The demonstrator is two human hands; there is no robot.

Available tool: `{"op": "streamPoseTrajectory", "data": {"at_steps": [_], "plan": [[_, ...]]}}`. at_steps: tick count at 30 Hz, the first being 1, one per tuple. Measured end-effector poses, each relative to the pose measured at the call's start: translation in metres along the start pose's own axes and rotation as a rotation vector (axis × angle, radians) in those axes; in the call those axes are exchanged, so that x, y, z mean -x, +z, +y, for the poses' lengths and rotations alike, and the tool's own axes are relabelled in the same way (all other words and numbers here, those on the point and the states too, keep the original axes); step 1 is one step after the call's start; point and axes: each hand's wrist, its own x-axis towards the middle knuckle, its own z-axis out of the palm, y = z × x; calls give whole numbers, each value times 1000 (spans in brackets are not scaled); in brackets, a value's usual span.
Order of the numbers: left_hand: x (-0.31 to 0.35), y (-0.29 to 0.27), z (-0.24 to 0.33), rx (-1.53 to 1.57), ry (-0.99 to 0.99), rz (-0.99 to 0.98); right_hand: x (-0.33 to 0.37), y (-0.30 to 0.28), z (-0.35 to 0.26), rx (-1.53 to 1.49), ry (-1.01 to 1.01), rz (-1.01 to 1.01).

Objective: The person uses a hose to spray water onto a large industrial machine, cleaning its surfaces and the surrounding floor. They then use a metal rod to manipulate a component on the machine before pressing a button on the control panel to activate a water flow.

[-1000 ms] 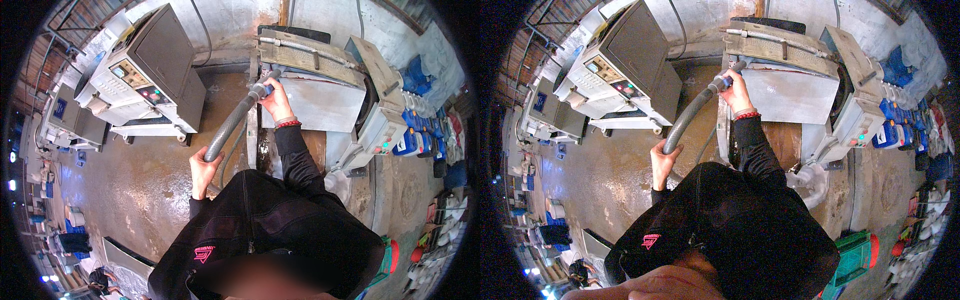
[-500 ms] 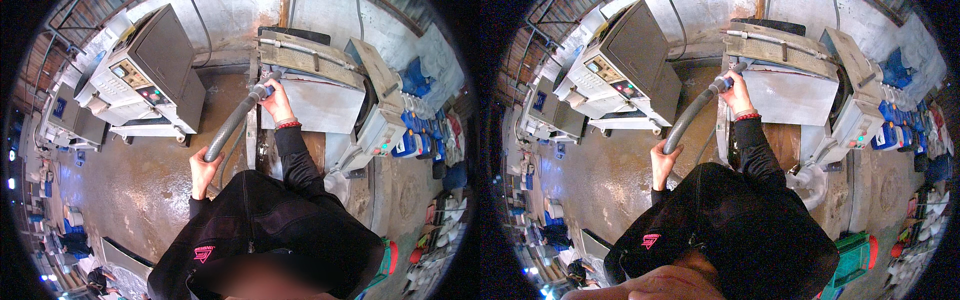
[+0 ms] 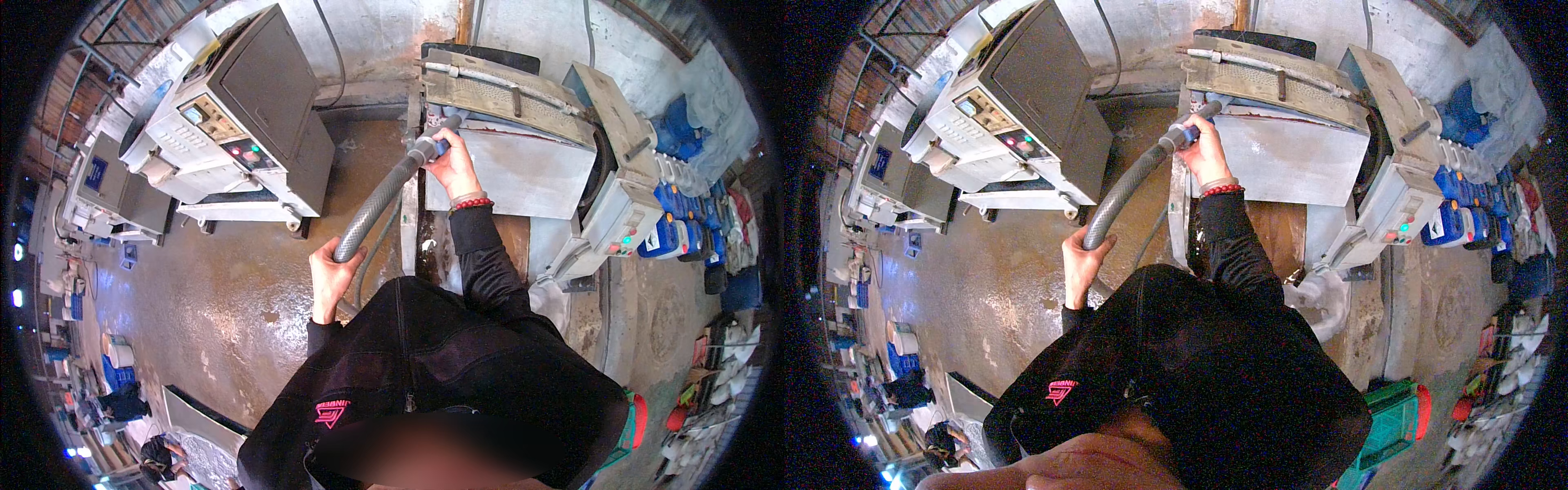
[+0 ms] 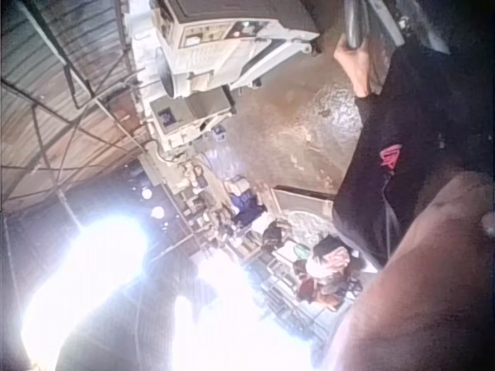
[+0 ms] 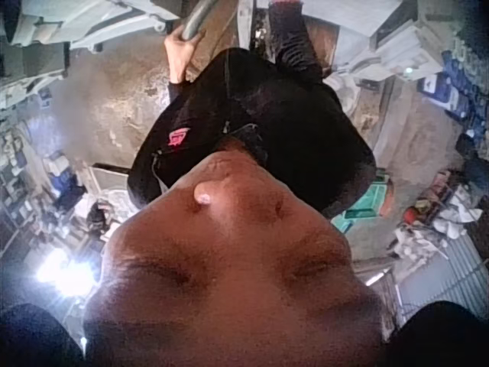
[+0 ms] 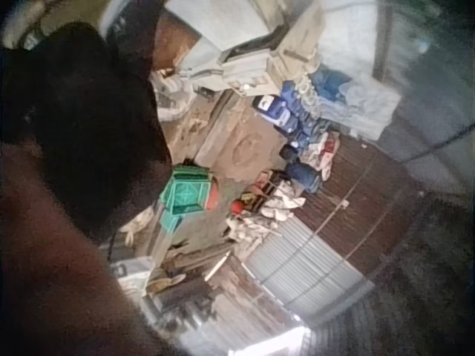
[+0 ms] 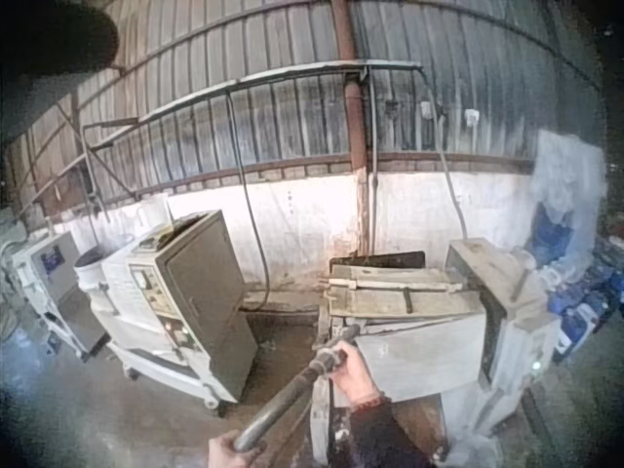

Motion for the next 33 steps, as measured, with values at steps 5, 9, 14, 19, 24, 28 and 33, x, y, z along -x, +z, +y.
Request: {"op": "streamPoseTrajectory", "data": {"at_steps": [5, 9, 14, 19, 24, 28, 33], "plan": [[-1, 2, 0, 15, 14, -10, 4, 3, -3, -6, 10, 33], [-2, 3, -2, 27, 33, -7, 0, -4, -3, -10, 13, 10], [0, -1, 7, -5, -3, -21, -1, -4, -2, -12, 14, 9], [1, -1, 4, -8, -19, -16, 5, 3, -2, -25, 14, 27], [1, 1, 1, 0, -4, -24, -1, -9, -3, 14, 7, -11], [2, 2, 5, -10, -9, -20, -1, -8, -4, -12, 26, -23], [2, 4, 5, 1, -19, -24, -2, -10, -5, -1, -2, -31]]}}
